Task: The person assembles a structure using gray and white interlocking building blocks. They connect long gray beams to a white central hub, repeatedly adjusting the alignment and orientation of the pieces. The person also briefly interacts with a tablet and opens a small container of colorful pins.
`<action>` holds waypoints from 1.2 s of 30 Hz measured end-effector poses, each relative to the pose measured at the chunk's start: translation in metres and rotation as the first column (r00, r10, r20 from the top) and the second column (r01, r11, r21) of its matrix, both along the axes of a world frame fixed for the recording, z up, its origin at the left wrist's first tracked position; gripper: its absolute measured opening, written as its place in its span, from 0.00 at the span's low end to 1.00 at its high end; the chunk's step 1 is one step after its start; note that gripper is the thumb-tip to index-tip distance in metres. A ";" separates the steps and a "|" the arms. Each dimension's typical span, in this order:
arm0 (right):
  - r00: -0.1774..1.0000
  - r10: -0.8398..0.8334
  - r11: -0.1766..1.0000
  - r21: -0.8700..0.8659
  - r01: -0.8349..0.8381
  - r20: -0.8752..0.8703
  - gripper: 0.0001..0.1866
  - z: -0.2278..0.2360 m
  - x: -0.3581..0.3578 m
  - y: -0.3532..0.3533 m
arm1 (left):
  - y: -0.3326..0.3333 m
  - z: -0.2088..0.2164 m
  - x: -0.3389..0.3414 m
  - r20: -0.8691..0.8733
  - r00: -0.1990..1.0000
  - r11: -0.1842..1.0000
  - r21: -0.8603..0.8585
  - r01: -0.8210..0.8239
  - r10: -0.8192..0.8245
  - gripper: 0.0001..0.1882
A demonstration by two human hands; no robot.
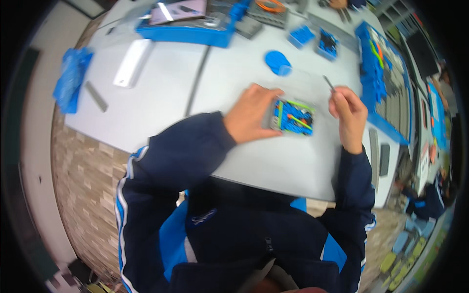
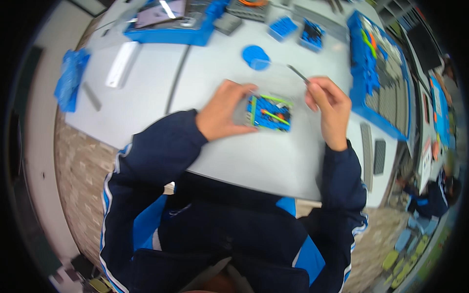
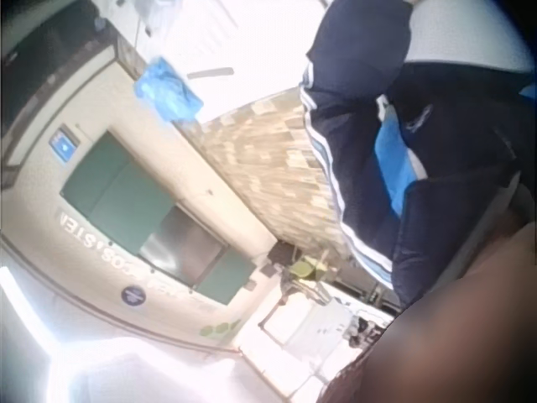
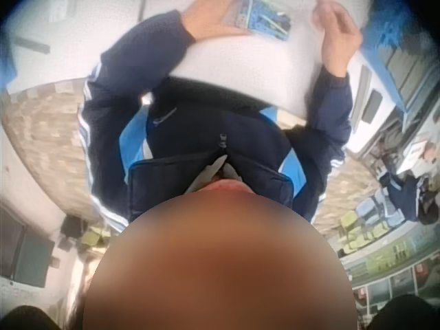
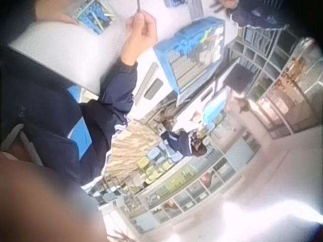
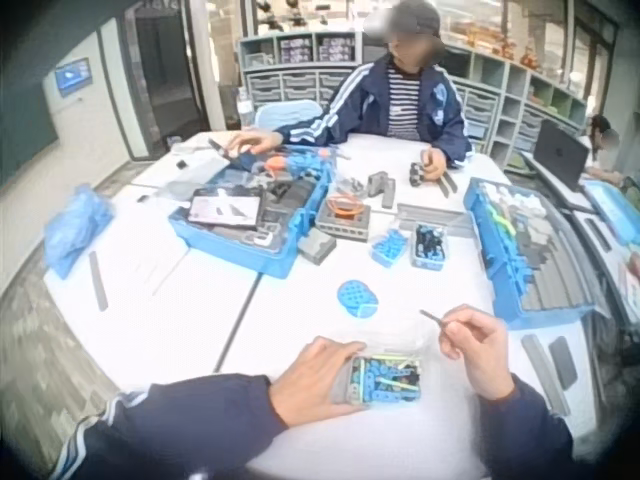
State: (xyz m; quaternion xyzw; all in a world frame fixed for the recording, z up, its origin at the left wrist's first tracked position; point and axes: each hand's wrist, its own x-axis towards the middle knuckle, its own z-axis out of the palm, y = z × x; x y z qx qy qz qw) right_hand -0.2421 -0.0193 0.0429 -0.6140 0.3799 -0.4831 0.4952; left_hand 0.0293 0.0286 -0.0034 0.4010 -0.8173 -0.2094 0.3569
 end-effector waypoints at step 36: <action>0.853 -0.443 0.895 0.191 0.403 0.276 0.14 -0.028 -0.010 -0.126 | -0.005 0.004 0.007 0.021 0.997 0.995 0.061 -0.082 0.081 0.46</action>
